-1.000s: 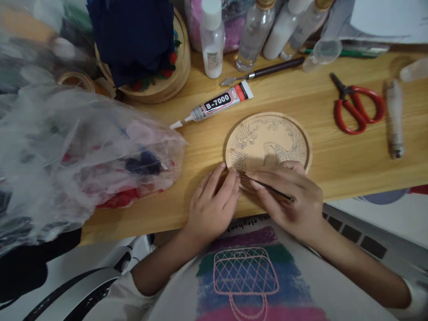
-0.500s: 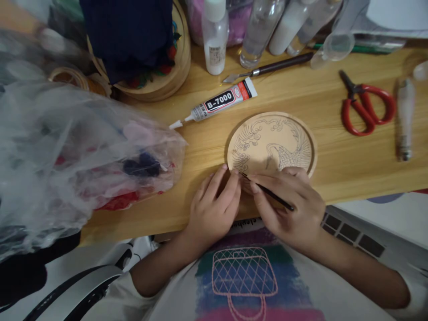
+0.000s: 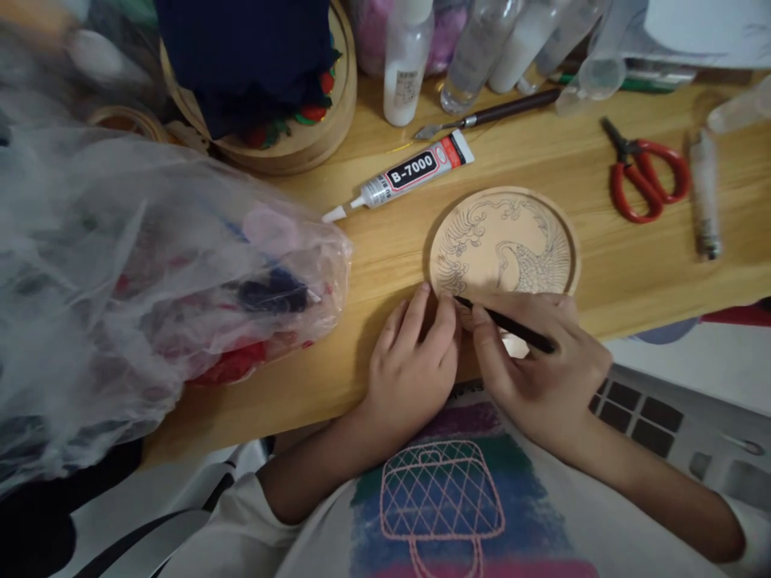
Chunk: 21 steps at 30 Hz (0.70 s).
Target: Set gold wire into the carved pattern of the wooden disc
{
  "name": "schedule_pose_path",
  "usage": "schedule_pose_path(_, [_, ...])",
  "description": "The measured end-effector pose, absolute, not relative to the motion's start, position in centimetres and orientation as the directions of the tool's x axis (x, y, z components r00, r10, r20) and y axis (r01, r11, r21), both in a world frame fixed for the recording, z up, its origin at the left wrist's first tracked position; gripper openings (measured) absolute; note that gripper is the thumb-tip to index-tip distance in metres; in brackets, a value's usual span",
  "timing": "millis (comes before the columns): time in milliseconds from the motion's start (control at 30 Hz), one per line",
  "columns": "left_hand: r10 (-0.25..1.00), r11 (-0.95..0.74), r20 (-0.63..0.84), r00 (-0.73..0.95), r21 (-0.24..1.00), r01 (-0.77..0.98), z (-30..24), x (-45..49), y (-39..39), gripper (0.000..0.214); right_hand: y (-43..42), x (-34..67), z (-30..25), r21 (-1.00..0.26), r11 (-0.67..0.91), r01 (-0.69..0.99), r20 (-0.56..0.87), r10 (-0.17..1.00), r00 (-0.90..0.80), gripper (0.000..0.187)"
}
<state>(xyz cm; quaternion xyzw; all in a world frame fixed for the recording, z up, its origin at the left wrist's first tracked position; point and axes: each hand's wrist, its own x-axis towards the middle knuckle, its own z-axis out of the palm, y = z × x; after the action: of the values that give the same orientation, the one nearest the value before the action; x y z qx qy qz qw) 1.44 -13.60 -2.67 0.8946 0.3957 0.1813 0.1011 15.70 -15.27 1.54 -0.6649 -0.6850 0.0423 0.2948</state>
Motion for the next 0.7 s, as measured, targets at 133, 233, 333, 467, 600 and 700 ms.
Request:
schedule_pose_path(133, [0.758, -0.649, 0.202, 0.621, 0.334, 0.683, -2.7, 1.4, -13.7, 0.036, -15.3, 15.2, 1.5, -0.457, 0.083, 0.886, 0.353, 0.931, 0.095, 0.017])
schedule_pose_path(233, [0.746, -0.664, 0.23, 0.625, 0.319, 0.676, -2.7, 1.5, -13.7, 0.035, -15.2, 15.0, 1.4, -0.445, 0.066, 0.893, 0.364, 0.924, 0.114, 0.014])
schedule_pose_path(333, [0.735, -0.678, 0.275, 0.62, 0.313, 0.665, -2.7, 1.5, -13.6, 0.033, -15.2, 15.1, 1.3, -0.443, 0.08, 0.893, 0.381, 0.918, 0.106, 0.013])
schedule_pose_path(467, [0.698, -0.716, 0.312, 0.645, 0.278, 0.64, -2.5, 1.4, -13.4, 0.032, -15.5, 15.6, 1.0, -0.49, 0.109, 0.865, 0.377, 0.921, 0.097, 0.016])
schedule_pose_path(600, [0.68, -0.73, 0.319, 0.661, 0.205, 0.652, -2.2, 1.4, -13.2, 0.032, -16.0, 16.8, 0.9, -0.528, 0.151, 0.836, 0.387, 0.918, 0.079, 0.023])
schedule_pose_path(700, [0.681, -0.728, 0.302, 0.667, 0.183, 0.66, -2.1, 1.4, -13.2, 0.032, -16.2, 17.9, 0.7, -0.545, 0.206, 0.813, 0.38, 0.925, 0.021, 0.028])
